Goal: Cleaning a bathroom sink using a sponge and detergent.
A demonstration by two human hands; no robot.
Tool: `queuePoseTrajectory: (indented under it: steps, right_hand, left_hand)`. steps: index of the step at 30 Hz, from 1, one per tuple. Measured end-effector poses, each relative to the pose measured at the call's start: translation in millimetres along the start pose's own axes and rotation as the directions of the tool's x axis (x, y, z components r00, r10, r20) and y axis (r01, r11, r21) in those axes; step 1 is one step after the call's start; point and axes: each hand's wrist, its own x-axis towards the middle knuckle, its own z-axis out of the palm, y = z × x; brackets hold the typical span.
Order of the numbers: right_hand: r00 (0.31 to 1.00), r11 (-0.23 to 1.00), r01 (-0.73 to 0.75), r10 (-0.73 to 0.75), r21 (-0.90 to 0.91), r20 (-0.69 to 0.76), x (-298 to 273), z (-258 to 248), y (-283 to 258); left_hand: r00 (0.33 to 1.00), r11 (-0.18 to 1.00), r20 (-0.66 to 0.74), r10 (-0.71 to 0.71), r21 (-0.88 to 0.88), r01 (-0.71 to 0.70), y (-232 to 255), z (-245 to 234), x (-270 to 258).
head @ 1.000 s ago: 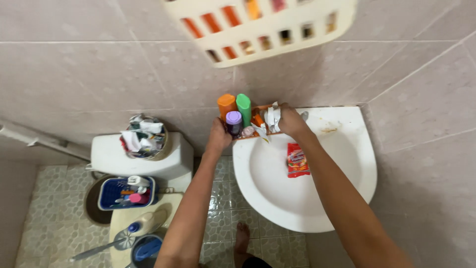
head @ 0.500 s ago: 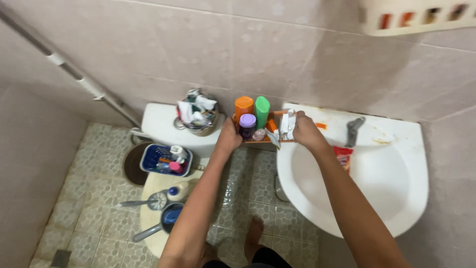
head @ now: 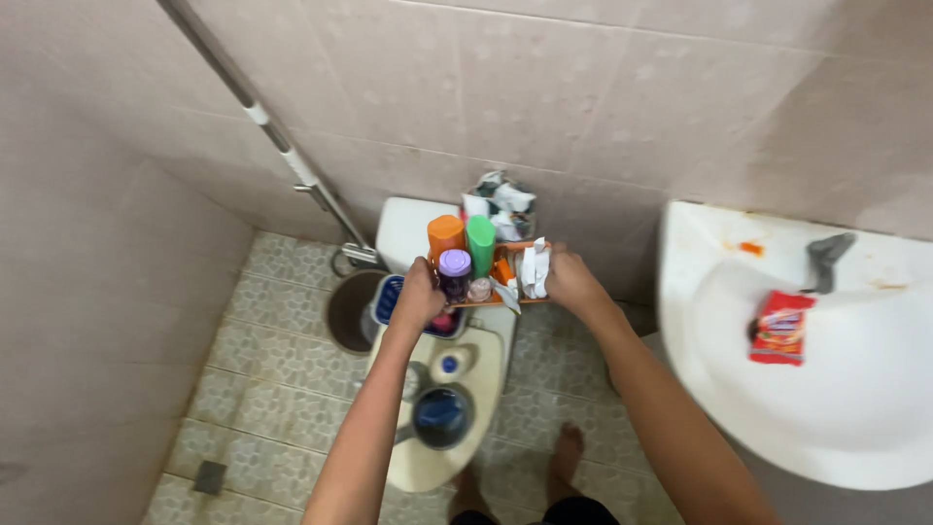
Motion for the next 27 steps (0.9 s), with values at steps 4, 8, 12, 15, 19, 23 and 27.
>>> queuePoseTrajectory:
  steps: [4,8,12,15,19,23,27]
  right_hand:
    - [1.0,0.998,-0.013,0.012,0.065,0.011,4,38,-56]
    - [0.999,0.992,0.049,-0.047,0.113,-0.016,21,84,-74]
    - [0.996,0.997,0.057,-0.053,0.06,-0.068,30,113,-87]
    - [0.996,0.995,0.046,-0.039,0.089,-0.076,32,119,-103]
    - [0.999,0.995,-0.003,0.007,0.098,-0.041,38,122,-116]
    - [0.998,0.994,-0.06,0.062,0.092,-0.021,28,117,-139]
    - [0.995,0.988,-0.086,0.092,0.131,-0.036,23,121,-150]
  left_hand:
    - [1.0,0.999,-0.013,0.027,0.02,-0.027,-45,-43,8]
    - [0.999,0.999,0.013,-0.041,0.033,0.041,-66,-86,12]
    - [0.992,0.994,0.071,-0.107,-0.032,0.109,-70,-115,18]
    - [0.999,1.0,0.044,-0.023,-0.018,0.024,-83,-120,26]
    - [0.979,0.985,0.13,-0.159,-0.051,0.167,-96,-124,35]
    - [0.998,1.0,0.055,0.014,-0.003,-0.014,-135,-112,40]
    - [0.999,0.999,0.035,0.035,-0.038,-0.034,-123,-133,35]
